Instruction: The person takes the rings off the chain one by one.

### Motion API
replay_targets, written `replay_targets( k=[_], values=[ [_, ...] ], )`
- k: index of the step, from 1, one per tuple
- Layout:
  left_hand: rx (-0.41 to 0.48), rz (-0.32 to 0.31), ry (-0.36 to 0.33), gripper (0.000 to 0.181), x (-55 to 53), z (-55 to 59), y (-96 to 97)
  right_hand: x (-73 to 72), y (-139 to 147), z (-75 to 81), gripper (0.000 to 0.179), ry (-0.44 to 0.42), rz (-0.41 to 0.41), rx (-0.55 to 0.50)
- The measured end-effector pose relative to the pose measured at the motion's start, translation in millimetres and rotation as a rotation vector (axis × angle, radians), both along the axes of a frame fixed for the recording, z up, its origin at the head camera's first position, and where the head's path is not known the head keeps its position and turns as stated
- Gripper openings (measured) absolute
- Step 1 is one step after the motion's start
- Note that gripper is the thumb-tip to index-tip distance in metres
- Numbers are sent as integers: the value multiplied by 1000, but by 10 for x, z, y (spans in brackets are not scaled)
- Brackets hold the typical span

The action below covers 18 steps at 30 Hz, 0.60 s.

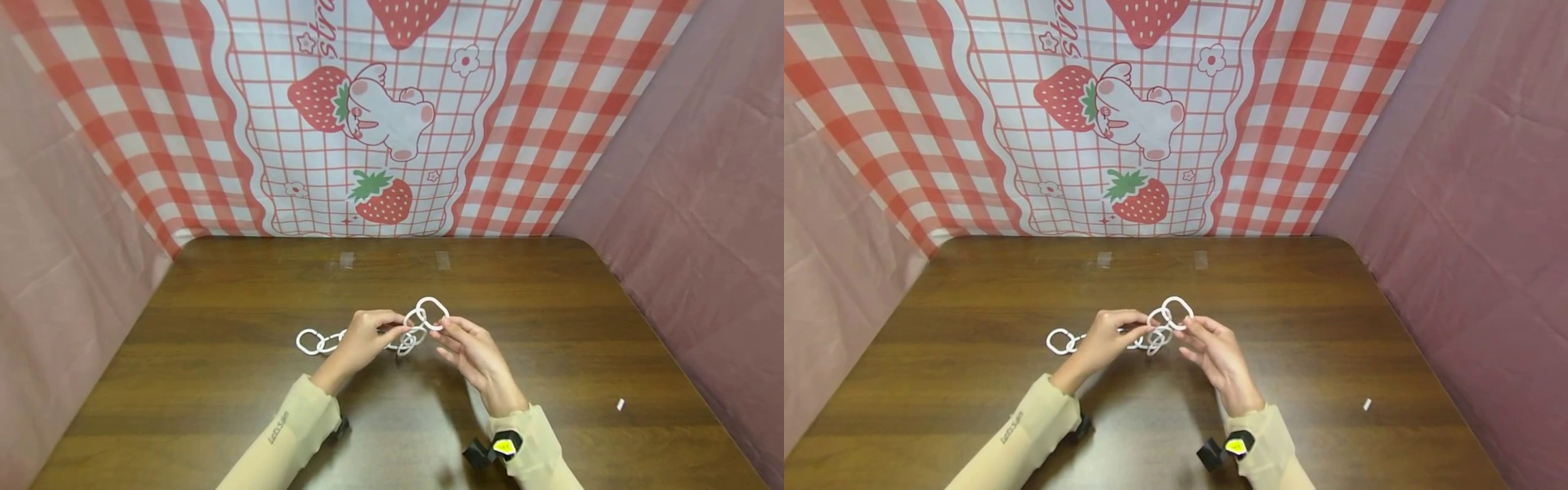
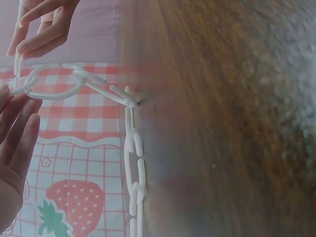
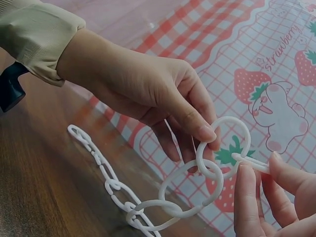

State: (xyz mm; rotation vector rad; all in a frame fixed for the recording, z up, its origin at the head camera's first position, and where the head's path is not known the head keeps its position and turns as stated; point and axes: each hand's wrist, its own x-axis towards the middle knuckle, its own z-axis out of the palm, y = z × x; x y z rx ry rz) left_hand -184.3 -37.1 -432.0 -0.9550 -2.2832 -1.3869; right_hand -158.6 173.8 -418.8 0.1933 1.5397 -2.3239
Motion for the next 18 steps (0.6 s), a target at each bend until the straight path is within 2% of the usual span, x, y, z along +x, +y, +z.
replay_targets(
  k=[8,18],
  values=[
    [2,12,10,9,-12,-41,-8,9,-29,5,36,-12,-42,-8],
    [6,1,44,8,-2,-40,-4,6,-59,4,36,-10,-62,-45]
  ],
)
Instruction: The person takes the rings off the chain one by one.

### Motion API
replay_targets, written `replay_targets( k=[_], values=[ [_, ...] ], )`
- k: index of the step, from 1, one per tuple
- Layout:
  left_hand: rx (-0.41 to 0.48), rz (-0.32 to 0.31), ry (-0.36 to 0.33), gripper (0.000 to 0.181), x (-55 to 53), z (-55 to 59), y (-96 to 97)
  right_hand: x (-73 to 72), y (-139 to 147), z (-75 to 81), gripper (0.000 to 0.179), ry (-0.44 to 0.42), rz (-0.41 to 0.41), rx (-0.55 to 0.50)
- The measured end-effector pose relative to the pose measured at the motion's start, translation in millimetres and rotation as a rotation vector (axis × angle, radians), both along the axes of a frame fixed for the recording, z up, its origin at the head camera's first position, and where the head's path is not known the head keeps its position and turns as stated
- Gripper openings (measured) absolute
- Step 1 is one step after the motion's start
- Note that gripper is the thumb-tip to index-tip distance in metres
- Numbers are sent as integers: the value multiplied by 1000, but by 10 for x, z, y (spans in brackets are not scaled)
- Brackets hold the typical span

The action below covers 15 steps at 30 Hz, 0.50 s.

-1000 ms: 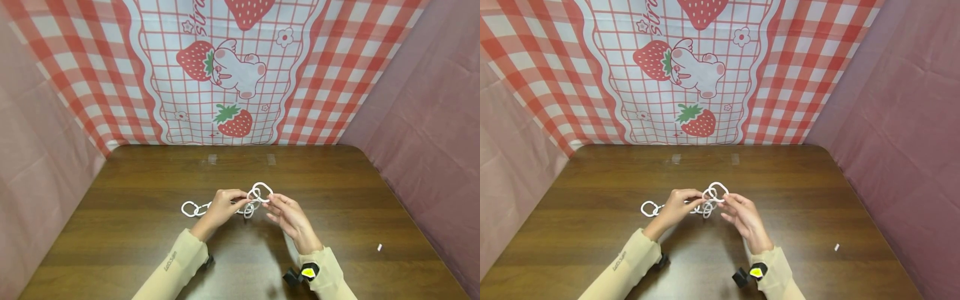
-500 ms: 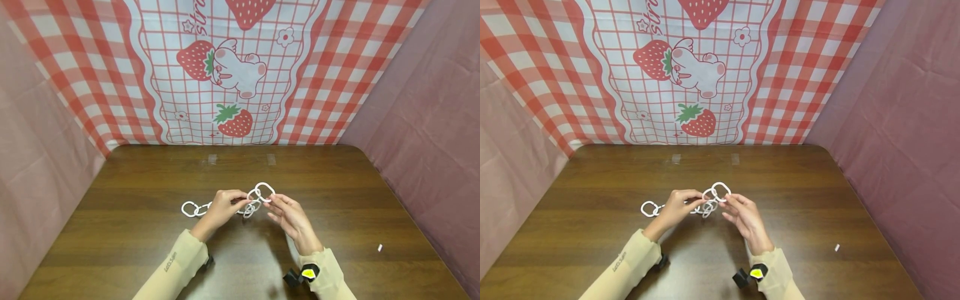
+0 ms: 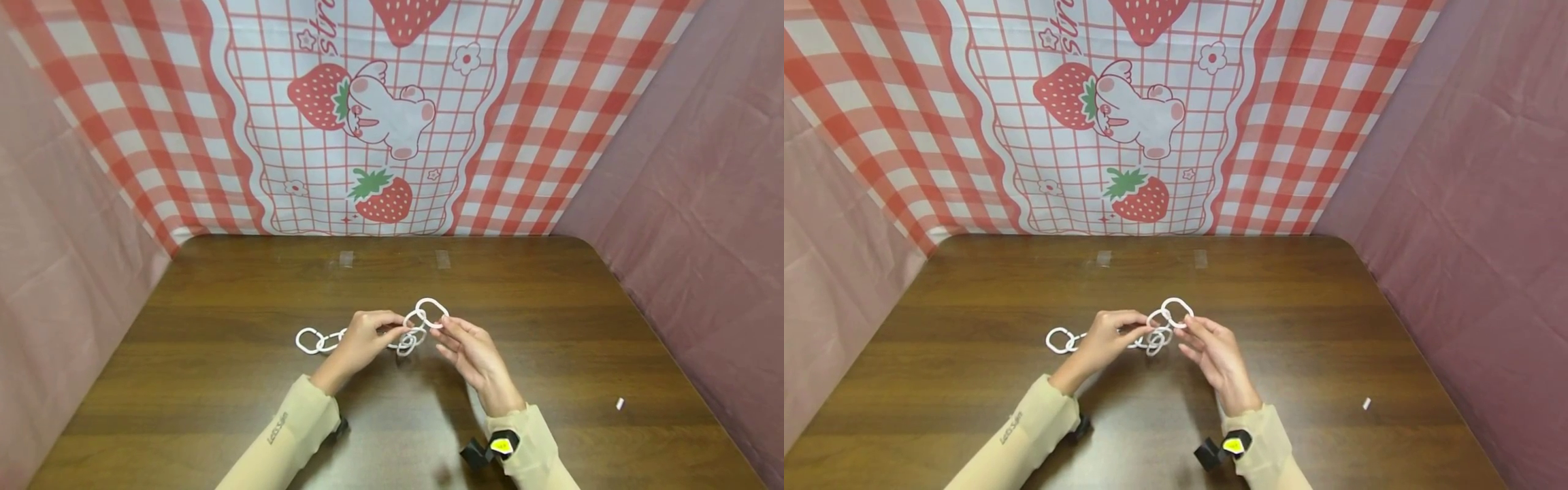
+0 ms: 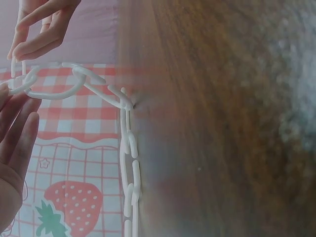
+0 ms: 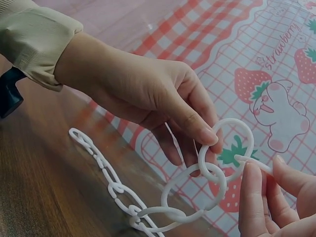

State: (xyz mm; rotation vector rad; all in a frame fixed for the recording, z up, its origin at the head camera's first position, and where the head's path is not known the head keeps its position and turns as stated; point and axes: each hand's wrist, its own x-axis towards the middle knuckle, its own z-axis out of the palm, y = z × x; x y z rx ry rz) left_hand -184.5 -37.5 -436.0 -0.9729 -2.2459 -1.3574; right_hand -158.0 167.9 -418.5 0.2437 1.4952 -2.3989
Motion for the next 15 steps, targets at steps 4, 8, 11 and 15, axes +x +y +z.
replay_targets(
  k=[4,8,11,15],
  values=[
    [-2,-9,-10,8,5,3,6,-12,-10,-2,36,-3,-16,1],
    [-3,-10,-21,8,2,0,8,-19,-2,-2,38,-17,-29,7],
    [1,-10,-14,8,5,0,9,-18,5,-3,38,-19,-33,8],
    [2,-11,-5,7,4,-11,9,-15,15,-6,37,-20,-38,9]
  ],
)
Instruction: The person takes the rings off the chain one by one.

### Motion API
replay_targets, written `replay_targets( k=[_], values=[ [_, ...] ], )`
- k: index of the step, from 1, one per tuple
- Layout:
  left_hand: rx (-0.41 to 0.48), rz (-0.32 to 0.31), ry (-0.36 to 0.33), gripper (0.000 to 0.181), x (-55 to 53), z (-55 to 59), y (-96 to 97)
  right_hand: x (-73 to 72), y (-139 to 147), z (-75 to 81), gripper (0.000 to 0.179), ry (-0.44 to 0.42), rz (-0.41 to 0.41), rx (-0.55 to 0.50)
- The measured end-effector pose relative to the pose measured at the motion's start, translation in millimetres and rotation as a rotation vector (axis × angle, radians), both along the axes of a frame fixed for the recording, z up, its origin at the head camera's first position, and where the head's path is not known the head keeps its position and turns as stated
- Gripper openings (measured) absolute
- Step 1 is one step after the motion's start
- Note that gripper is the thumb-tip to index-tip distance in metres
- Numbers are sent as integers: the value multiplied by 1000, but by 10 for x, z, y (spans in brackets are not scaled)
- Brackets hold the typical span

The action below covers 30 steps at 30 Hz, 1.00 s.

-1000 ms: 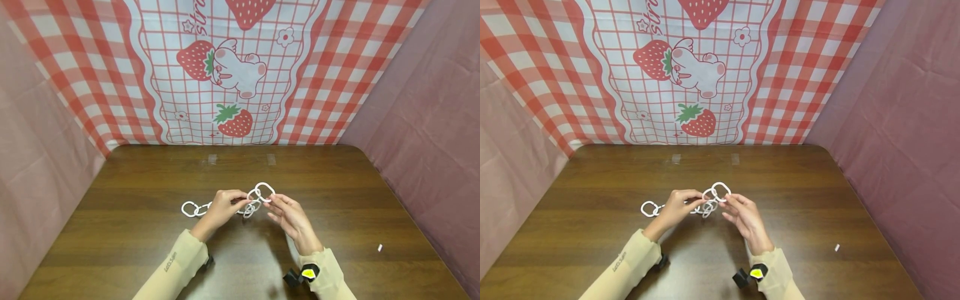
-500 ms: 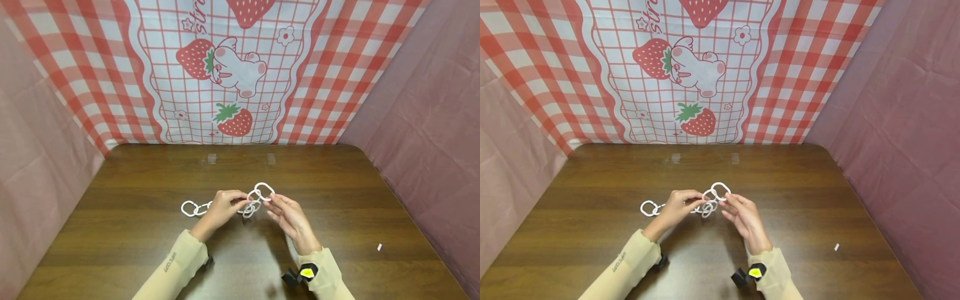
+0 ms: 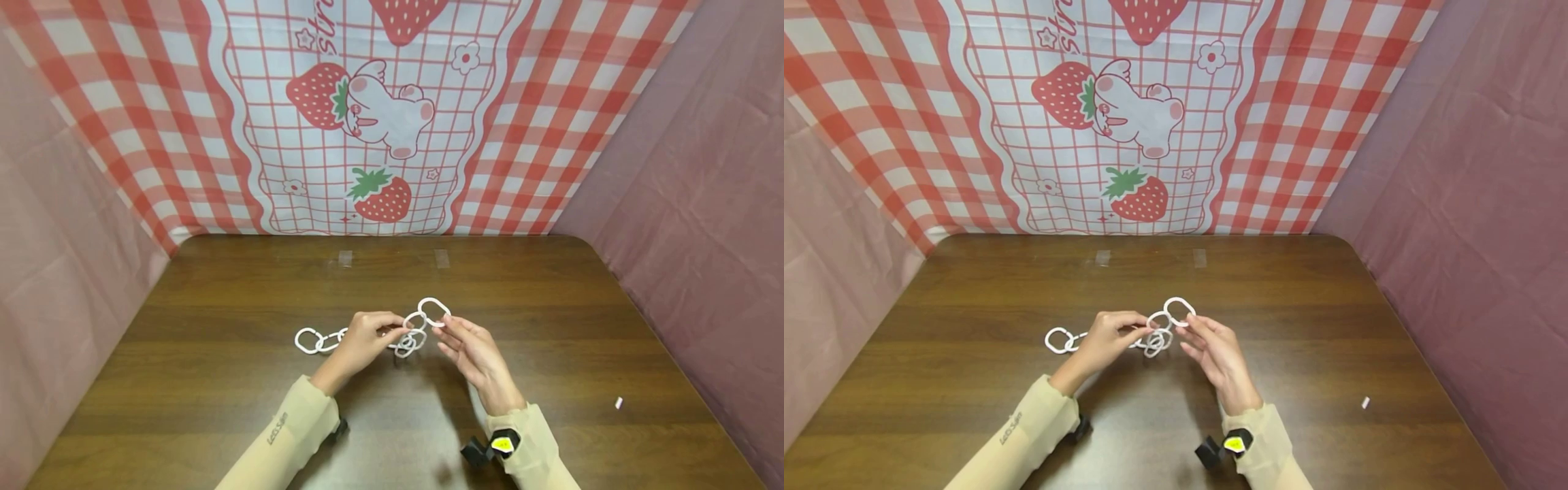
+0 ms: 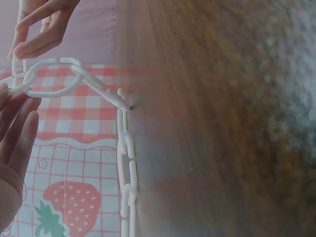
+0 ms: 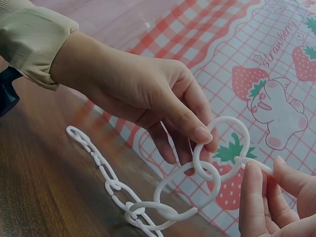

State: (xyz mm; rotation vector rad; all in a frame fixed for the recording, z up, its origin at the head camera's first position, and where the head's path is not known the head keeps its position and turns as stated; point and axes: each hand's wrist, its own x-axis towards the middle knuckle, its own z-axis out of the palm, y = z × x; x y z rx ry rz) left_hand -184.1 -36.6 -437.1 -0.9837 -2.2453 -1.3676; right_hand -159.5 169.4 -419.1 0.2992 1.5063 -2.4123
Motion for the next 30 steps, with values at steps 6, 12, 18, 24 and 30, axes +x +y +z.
replay_targets(
  k=[6,12,18,24,30],
  values=[
    [3,-3,-4,8,-2,-10,-6,-3,18,-9,37,4,-3,12],
    [-9,4,-3,8,-2,-13,-12,-8,49,-14,34,19,-18,31],
    [-15,-4,-2,9,8,-1,-8,-48,141,1,34,38,-55,57],
    [-4,-19,-29,8,15,-3,-21,-141,274,24,36,61,-114,93],
    [-7,-5,-39,7,20,-12,-58,-206,355,13,35,54,-145,128]
  ],
)
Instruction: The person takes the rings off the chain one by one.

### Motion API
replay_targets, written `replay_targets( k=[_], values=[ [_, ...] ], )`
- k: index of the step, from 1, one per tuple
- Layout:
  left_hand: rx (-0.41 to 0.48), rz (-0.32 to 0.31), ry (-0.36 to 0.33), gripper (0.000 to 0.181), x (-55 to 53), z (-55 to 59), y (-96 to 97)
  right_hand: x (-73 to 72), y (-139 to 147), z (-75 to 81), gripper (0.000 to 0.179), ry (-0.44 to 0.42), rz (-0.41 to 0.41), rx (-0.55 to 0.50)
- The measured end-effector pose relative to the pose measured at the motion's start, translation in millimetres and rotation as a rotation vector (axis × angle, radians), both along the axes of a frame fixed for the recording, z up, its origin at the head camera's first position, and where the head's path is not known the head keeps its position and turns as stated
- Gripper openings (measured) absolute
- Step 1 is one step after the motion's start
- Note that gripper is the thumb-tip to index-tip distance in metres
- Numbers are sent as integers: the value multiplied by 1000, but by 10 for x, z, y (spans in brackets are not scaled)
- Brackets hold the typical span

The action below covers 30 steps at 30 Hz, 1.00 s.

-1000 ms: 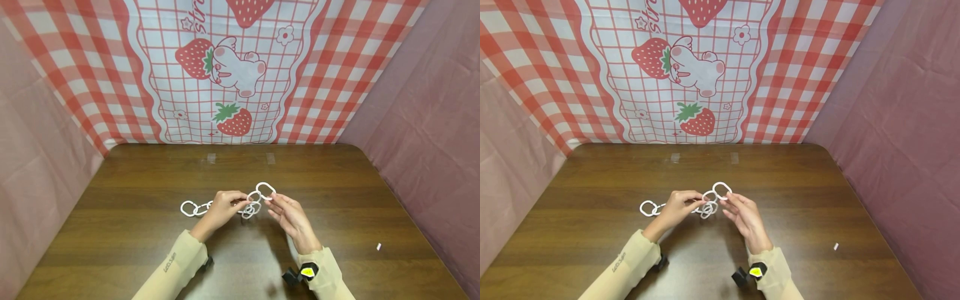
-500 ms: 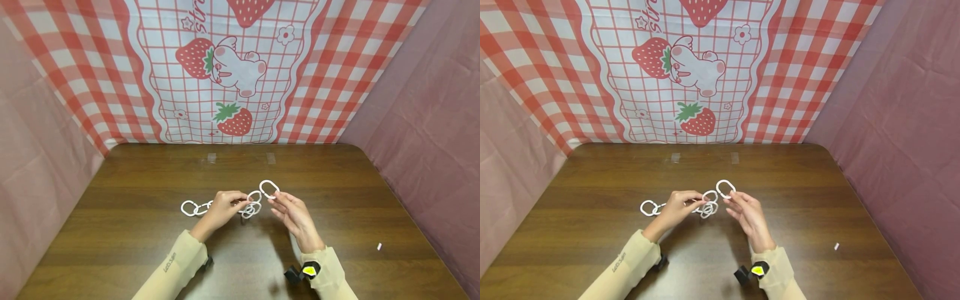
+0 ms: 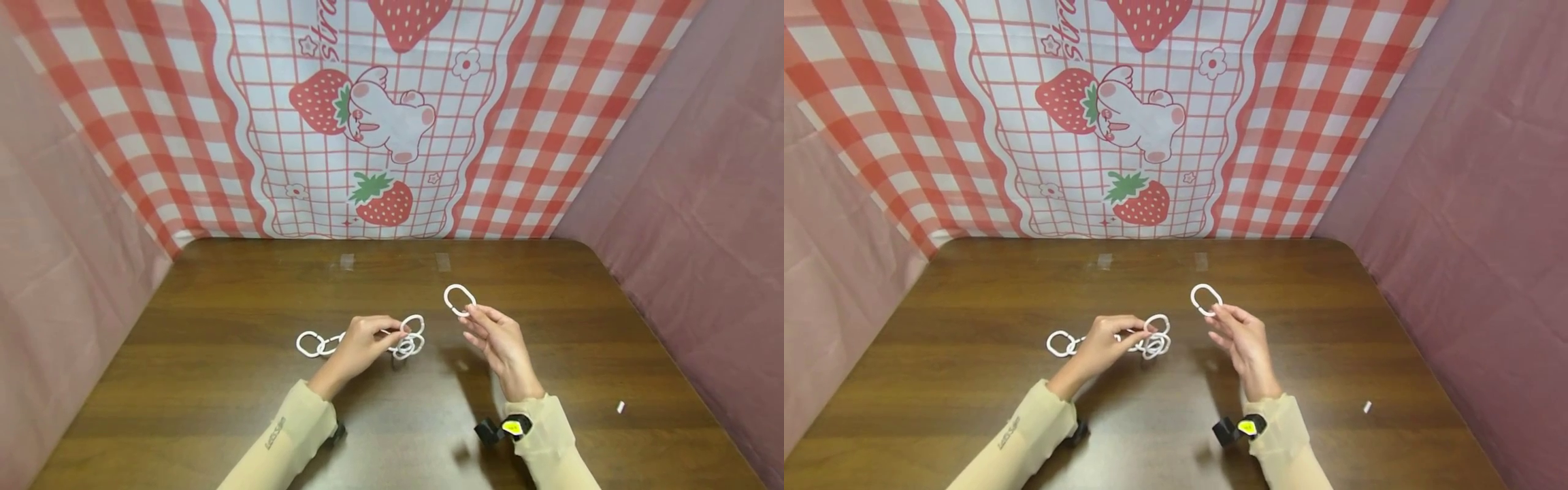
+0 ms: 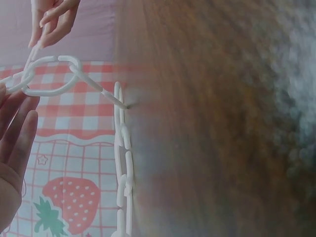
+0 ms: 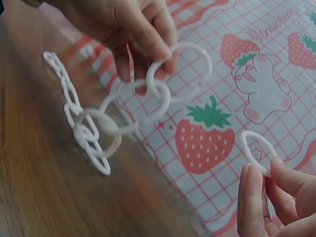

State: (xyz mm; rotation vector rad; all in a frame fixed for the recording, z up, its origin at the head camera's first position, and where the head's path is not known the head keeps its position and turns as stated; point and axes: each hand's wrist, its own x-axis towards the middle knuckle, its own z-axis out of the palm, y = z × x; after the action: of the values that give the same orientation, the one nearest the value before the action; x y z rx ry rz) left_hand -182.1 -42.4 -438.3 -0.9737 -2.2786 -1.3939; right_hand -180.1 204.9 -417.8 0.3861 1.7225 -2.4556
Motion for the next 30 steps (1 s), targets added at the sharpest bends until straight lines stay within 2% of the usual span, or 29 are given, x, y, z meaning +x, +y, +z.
replay_targets(
  k=[11,18,22,26,30],
  values=[
    [23,-5,11,6,17,1,-18,-50,79,-110,24,20,-69,145],
    [12,-11,28,7,13,12,-10,-89,153,-185,23,41,-69,247],
    [2,-10,23,6,16,22,-17,-122,190,-232,9,41,-54,331],
    [-5,-12,10,6,21,38,-21,-136,219,-252,33,40,-12,437],
    [-25,-20,-10,7,26,58,-24,-130,242,-267,37,37,21,521]
  ],
)
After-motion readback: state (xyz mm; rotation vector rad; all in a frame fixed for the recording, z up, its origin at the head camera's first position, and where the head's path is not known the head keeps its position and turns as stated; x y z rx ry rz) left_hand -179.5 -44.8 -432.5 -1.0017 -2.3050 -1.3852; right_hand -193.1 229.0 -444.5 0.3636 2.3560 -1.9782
